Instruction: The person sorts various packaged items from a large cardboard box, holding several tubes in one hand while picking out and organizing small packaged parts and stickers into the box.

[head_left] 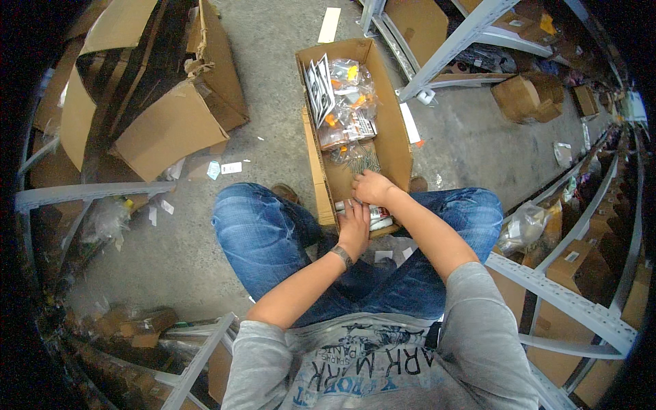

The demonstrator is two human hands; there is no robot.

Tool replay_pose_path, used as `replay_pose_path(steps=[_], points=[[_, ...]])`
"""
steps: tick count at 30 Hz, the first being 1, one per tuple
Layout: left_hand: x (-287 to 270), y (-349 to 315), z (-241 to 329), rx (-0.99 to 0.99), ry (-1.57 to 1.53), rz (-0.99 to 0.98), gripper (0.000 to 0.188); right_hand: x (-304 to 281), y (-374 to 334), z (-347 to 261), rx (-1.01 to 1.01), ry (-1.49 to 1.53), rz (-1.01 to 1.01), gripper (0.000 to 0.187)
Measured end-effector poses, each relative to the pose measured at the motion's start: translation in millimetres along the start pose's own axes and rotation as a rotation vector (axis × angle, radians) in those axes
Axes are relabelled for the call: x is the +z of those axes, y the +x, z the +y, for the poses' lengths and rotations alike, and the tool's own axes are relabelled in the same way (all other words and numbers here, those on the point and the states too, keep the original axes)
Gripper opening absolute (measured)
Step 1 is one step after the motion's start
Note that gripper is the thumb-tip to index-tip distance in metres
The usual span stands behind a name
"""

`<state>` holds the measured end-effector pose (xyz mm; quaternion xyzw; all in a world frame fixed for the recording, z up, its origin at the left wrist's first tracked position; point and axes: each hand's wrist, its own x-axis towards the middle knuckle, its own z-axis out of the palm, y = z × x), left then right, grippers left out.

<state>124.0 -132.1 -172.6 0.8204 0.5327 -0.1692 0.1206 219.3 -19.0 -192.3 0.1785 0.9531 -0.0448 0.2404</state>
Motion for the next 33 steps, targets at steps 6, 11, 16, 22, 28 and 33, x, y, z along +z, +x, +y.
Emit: replay_pose_path(steps=[6, 11, 16, 22, 28, 33], points=[[0.4, 1.7, 1.4, -0.007, 0.014, -0.012, 0.096, 7.0, 5.8, 3.4, -0.055, -0.036, 0.049, 0.015], [1.7, -0.9, 0.2, -0.022, 0.008, -0.010, 0.096, -7.6, 6.6, -1.9, -0.022, -0.115, -0.059, 0.015], [-1.7, -0.9, 0.9, -0.022, 0.003, -0.006, 0.101, -1.3, -0.4, 3.0, 0.102, -0.141, -0.038, 0.014], [3.7, 0.6, 2.4, -0.037, -0.006, 0.034, 0.104, 0.6, -2.4, 2.6, 0.291, -0.057, -0.002, 0.017], [-4.6, 0.5, 1.7, -0.017, 0.001, -0.027, 0.101, -14.3, 2.3, -9.1, 0.274, 0.036, 0.159, 0.031], [0.9, 1.2, 2.9, -0.017, 0.010, 0.008, 0.102, 11.7, 11.7, -13.1, 0.366, 0.045, 0.064, 0.049]])
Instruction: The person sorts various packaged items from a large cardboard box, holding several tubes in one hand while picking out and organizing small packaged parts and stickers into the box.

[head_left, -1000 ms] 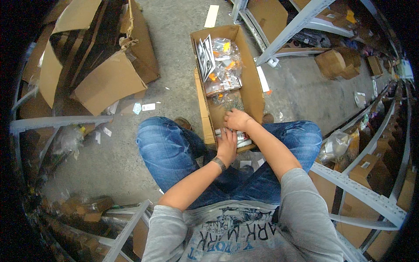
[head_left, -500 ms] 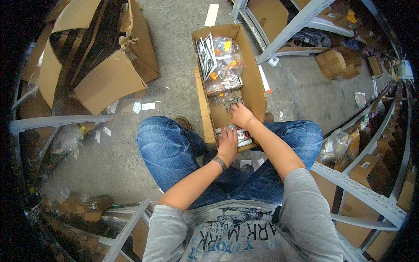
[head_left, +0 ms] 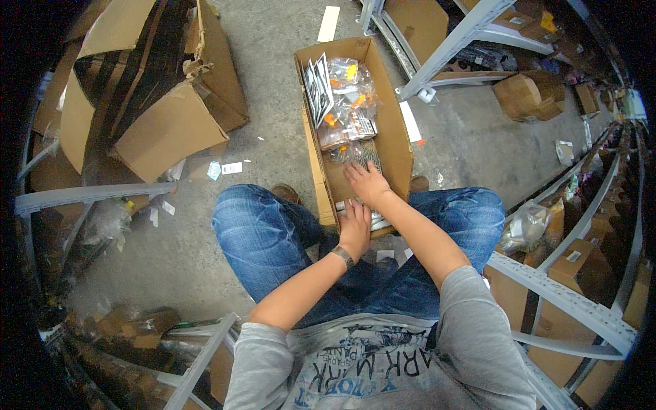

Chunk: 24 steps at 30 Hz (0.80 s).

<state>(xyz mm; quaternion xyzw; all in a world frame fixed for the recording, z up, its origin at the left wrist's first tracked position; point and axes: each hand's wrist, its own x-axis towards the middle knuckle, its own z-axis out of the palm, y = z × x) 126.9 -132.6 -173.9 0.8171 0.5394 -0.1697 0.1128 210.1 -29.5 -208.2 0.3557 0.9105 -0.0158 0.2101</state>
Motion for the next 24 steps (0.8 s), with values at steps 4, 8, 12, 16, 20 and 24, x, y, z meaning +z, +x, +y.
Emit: replay_pose_path(steps=[4, 8, 12, 16, 20, 24], points=[[-2.6, -1.0, -0.9, 0.000, -0.009, 0.002, 0.103, -5.2, -2.7, 1.2, 0.086, -0.086, -0.059, 0.048], [-5.3, -1.4, -1.4, -0.007, -0.018, -0.008, 0.101, -16.0, -1.9, -3.8, 0.138, -0.119, -0.138, 0.051], [-3.2, -0.7, -1.6, -0.004, -0.006, -0.016, 0.100, -17.9, 1.7, -2.0, 0.064, -0.079, -0.113, 0.049], [-1.6, 0.3, -0.6, -0.007, -0.029, 0.005, 0.099, 0.0, -3.9, 0.2, 0.034, -0.004, -0.022, 0.047], [-2.8, -1.6, -0.9, -0.005, -0.037, 0.005, 0.099, -5.0, -6.4, 1.0, 0.088, -0.078, -0.115, 0.049], [-3.9, -0.2, -1.3, -0.010, -0.036, -0.007, 0.098, -12.8, -6.5, 0.7, 0.134, -0.047, -0.078, 0.046]])
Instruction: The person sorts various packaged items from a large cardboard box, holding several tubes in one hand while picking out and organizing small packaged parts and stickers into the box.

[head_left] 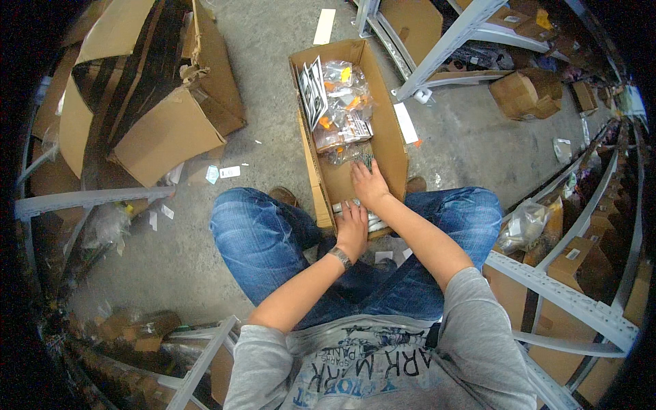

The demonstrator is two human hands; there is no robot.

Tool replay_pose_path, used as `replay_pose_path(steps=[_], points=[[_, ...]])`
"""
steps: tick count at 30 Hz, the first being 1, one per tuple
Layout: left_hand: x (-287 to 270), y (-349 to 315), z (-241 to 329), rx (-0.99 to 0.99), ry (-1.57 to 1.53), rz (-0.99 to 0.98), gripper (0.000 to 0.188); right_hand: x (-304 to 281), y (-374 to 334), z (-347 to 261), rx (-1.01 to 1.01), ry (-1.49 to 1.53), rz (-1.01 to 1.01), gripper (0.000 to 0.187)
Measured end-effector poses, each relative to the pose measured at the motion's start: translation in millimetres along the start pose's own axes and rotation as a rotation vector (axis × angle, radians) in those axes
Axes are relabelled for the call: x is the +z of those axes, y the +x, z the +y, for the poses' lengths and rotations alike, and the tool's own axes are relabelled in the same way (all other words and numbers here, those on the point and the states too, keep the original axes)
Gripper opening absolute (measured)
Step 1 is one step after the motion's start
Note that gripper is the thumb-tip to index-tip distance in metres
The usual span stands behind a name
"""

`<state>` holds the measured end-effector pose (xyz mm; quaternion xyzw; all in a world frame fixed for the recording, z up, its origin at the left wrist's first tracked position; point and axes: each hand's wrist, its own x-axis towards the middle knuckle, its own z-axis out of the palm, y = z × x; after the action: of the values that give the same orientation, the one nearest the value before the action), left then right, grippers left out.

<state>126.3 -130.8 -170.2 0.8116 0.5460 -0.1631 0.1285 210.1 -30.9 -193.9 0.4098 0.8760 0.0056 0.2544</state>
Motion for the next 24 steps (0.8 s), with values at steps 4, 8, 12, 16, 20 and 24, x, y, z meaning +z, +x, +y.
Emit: replay_pose_path(steps=[4, 8, 12, 16, 20, 24], points=[[-0.2, 2.2, 0.3, -0.010, -0.035, -0.002, 0.094, -10.8, 4.1, 3.2, 0.091, 0.383, 0.112, 0.043], [7.3, 2.2, 2.3, -0.012, 0.009, 0.011, 0.088, -14.5, 15.2, -10.3, 0.043, 0.505, 0.308, 0.043], [12.8, 5.2, 3.7, 0.011, 0.034, -0.033, 0.074, -6.8, 30.2, -29.3, 0.209, 0.430, 0.281, 0.046], [2.4, 1.9, 3.2, 0.037, 0.015, -0.065, 0.066, -3.5, 26.5, -32.9, 0.158, 0.345, 0.300, 0.044], [5.8, -3.2, 0.1, 0.018, 0.034, -0.039, 0.067, -24.8, 1.0, -24.6, -0.023, 0.317, 0.249, 0.043], [-5.4, -0.4, 2.5, 0.038, 0.018, -0.043, 0.072, -13.1, 4.6, -17.9, -0.153, 0.287, 0.265, 0.036]])
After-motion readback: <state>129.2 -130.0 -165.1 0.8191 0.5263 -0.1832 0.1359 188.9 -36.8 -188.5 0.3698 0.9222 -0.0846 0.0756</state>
